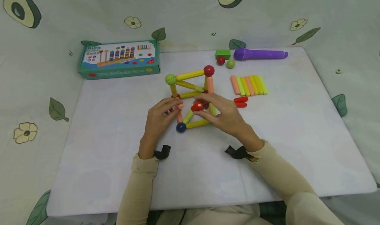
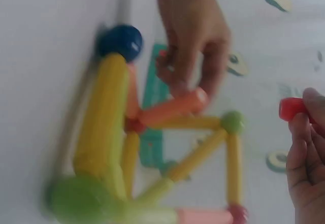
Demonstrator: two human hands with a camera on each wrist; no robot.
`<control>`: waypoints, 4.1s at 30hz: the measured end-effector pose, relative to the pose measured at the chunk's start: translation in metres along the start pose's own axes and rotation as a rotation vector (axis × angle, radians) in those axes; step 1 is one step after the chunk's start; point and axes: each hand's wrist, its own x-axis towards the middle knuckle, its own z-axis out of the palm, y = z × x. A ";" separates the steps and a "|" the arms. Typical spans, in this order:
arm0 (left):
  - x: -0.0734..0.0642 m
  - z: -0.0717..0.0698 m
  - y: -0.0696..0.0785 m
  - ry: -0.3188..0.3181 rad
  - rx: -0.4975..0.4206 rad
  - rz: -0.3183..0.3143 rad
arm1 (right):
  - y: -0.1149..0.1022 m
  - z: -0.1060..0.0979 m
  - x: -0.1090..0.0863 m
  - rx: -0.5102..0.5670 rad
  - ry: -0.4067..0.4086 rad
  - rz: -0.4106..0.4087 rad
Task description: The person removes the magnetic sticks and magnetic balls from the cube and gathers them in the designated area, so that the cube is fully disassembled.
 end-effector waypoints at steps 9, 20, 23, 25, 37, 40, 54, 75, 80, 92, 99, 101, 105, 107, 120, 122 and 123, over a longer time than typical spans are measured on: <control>0.002 0.000 0.004 -0.015 0.012 -0.015 | 0.015 -0.059 -0.028 -0.260 0.044 0.133; -0.001 0.000 0.003 -0.021 0.026 -0.026 | 0.057 -0.080 -0.081 -0.502 -0.243 0.330; -0.001 0.000 0.003 -0.021 0.036 -0.032 | 0.065 -0.082 -0.086 -0.516 -0.283 0.300; 0.000 0.001 0.004 -0.022 0.039 -0.037 | 0.069 -0.082 -0.088 -0.528 -0.296 0.296; -0.001 0.001 0.003 -0.015 0.022 -0.029 | 0.074 -0.079 -0.093 -0.497 -0.265 0.302; -0.002 0.002 0.001 -0.023 0.021 -0.030 | 0.064 -0.071 -0.088 -0.462 -0.238 0.249; 0.031 -0.027 -0.023 0.110 -0.191 -0.293 | 0.022 -0.001 -0.030 -0.311 -0.248 0.101; 0.023 -0.003 -0.050 -0.136 -0.059 -0.401 | 0.032 0.057 0.015 -0.388 -0.239 0.111; 0.022 -0.003 -0.053 -0.160 -0.005 -0.370 | 0.035 0.061 0.016 -0.355 -0.194 0.039; 0.027 -0.001 -0.056 -0.082 0.081 -0.365 | 0.028 0.059 0.010 -0.353 -0.081 -0.038; 0.030 -0.007 -0.058 -0.067 0.065 -0.379 | 0.006 0.036 0.009 -0.160 0.004 0.081; 0.028 -0.008 -0.057 -0.105 0.044 -0.399 | 0.004 0.029 0.003 -0.140 0.026 0.110; 0.024 -0.009 -0.059 -0.143 0.020 -0.413 | 0.007 0.015 -0.011 -0.080 0.052 0.146; 0.022 -0.008 -0.060 -0.142 0.013 -0.402 | 0.009 0.005 -0.019 -0.060 0.069 0.161; 0.020 -0.007 -0.060 -0.135 0.005 -0.404 | 0.021 -0.080 -0.049 -0.210 0.315 0.436; 0.020 -0.006 -0.060 -0.147 0.005 -0.409 | 0.042 -0.094 -0.061 -0.313 0.362 0.488; 0.020 -0.006 -0.060 -0.151 0.008 -0.412 | 0.053 -0.101 -0.066 -0.363 0.375 0.510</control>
